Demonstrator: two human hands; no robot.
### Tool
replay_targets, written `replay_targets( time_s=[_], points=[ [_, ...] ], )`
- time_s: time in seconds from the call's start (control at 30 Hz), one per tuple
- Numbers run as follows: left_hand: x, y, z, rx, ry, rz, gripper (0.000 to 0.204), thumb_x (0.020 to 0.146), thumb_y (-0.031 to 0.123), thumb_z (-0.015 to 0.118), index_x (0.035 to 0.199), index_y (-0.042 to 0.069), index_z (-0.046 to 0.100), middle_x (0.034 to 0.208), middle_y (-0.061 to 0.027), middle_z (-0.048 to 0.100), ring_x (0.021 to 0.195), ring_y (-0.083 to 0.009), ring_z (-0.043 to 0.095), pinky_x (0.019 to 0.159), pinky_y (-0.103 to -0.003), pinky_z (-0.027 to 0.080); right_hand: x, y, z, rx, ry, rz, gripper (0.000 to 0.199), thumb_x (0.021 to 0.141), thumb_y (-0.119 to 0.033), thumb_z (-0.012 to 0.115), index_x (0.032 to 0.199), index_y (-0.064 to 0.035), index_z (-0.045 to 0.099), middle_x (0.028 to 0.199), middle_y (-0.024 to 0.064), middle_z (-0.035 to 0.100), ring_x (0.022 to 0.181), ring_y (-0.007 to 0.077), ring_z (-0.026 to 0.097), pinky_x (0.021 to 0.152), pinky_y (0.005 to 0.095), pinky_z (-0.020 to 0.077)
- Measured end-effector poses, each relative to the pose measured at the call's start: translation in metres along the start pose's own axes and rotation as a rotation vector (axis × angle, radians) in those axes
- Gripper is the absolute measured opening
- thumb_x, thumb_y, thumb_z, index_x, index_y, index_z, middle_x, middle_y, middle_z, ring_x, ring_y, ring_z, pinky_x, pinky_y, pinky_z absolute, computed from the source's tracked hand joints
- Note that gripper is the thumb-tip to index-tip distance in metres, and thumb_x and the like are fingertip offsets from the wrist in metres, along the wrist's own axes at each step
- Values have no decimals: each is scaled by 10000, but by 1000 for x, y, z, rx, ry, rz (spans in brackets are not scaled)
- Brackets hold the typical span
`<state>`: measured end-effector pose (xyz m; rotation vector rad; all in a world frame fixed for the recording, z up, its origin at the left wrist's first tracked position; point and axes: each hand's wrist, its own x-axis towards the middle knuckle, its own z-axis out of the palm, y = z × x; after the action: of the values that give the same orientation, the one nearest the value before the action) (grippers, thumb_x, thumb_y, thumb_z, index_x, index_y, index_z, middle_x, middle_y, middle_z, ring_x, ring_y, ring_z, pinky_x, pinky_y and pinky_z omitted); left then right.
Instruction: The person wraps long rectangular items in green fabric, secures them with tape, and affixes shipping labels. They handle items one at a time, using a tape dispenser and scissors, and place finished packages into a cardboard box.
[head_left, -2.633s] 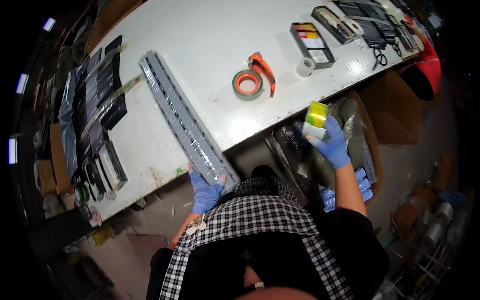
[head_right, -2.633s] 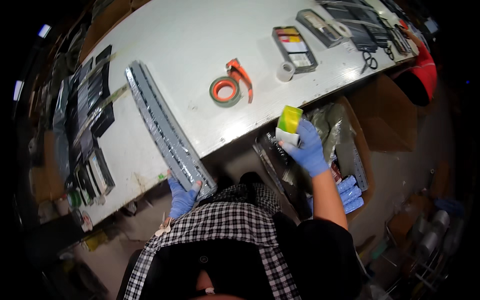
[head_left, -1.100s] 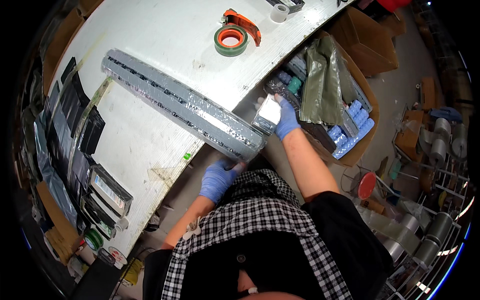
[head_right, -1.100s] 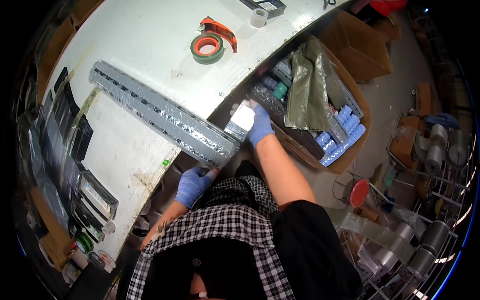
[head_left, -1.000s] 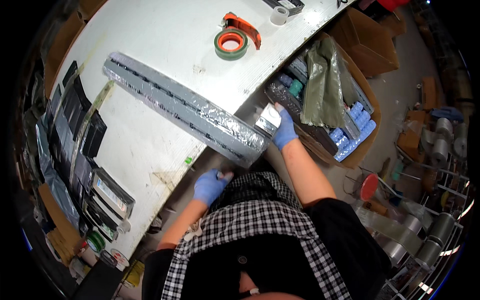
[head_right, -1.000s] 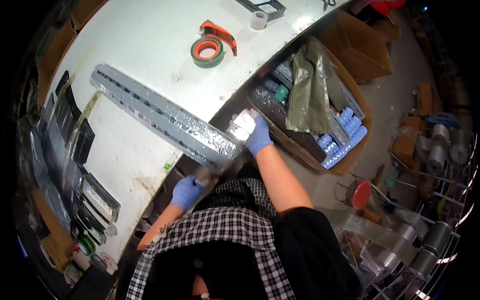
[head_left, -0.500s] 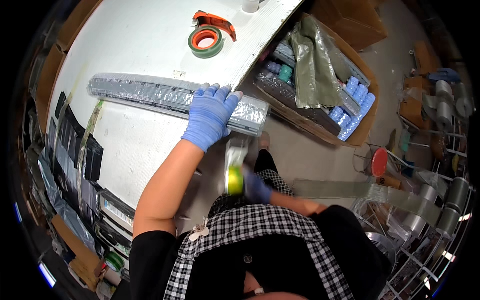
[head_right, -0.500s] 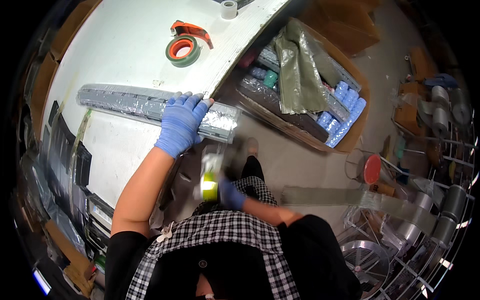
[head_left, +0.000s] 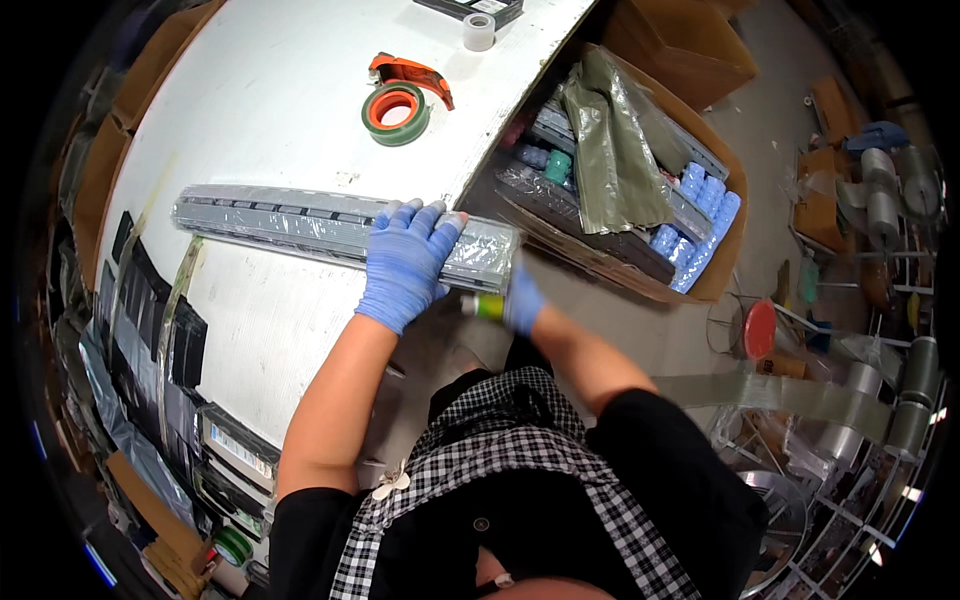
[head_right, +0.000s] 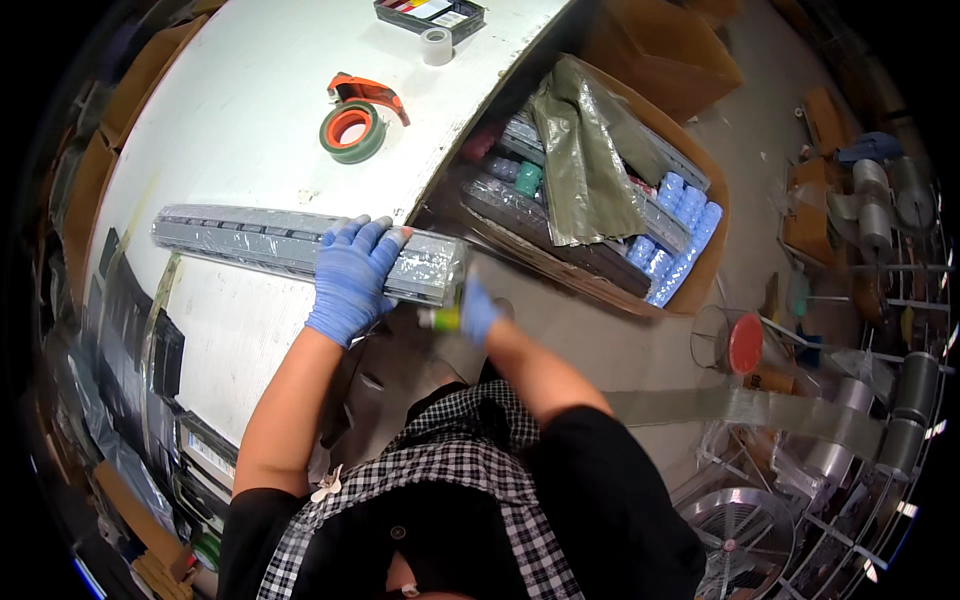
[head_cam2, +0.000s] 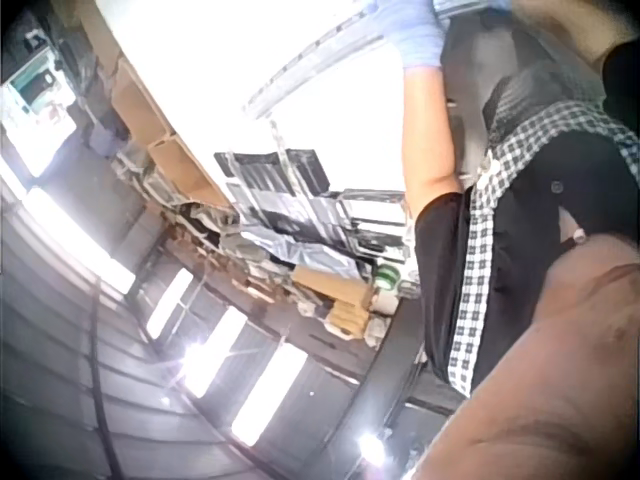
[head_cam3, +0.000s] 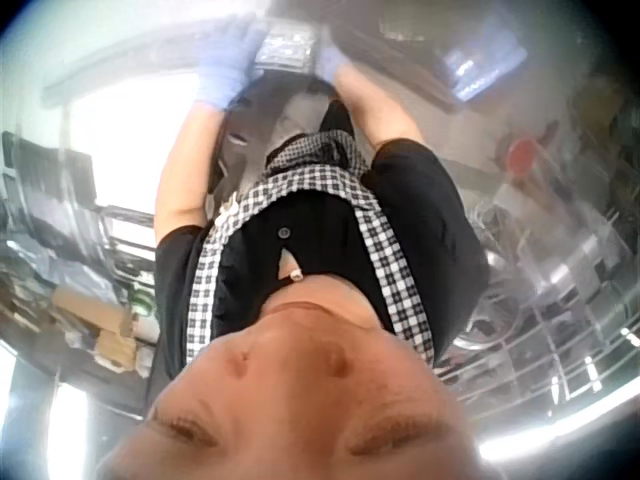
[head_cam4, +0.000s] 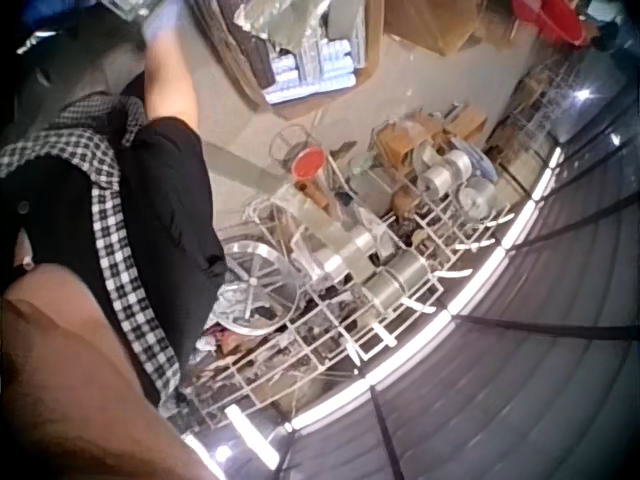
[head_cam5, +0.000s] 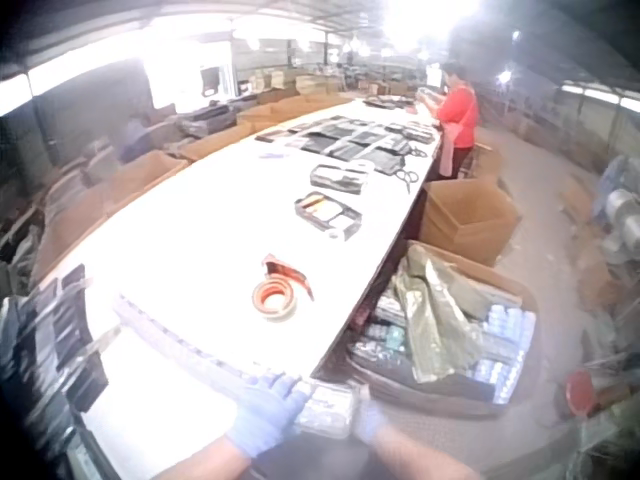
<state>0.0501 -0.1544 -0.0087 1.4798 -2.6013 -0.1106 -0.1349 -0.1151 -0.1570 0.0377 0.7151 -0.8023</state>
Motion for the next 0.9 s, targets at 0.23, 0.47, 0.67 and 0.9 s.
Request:
replay_targets(
  time_s=[0.23, 0.47, 0.67, 0.9],
  points=[
    [13, 1, -20, 26, -141, -28, 852, 508, 258, 867, 1295, 219, 542, 1261, -62, 576, 1192, -285, 520, 1041, -438, 367, -174, -47, 150, -367, -207, -587, 712, 919, -571, 508, 1309, 24, 467, 1131, 180, 637, 1012, 257, 647, 880, 383, 520],
    [9, 6, -4, 16, 14, 2, 862, 501, 244, 871, 1297, 227, 542, 1273, -61, 572, 1183, -299, 520, 1037, -453, 369, 31, -69, 16, -151, 243, -223, 814, 908, -754, 200, 1196, -98, 587, 1016, 132, 687, 867, 286, 686, 796, 415, 558],
    [21, -6, -16, 52, -164, -23, 830, 512, 285, 846, 1287, 218, 559, 1211, -44, 590, 1138, -247, 543, 982, -420, 393, -170, 35, 99, -427, -186, -416, 628, 893, -504, 589, 1301, -42, 468, 989, 149, 673, 844, 256, 680, 750, 396, 554],
    [1, 5, 1, 17, 144, 51, 832, 482, 239, 834, 1263, 182, 551, 1227, -79, 579, 1154, -303, 524, 1038, -467, 350, -86, -135, 188, -725, -65, -1047, 422, 791, -130, 736, 1137, 4, 535, 883, 86, 685, 735, 155, 668, 633, 267, 537]
  ],
)
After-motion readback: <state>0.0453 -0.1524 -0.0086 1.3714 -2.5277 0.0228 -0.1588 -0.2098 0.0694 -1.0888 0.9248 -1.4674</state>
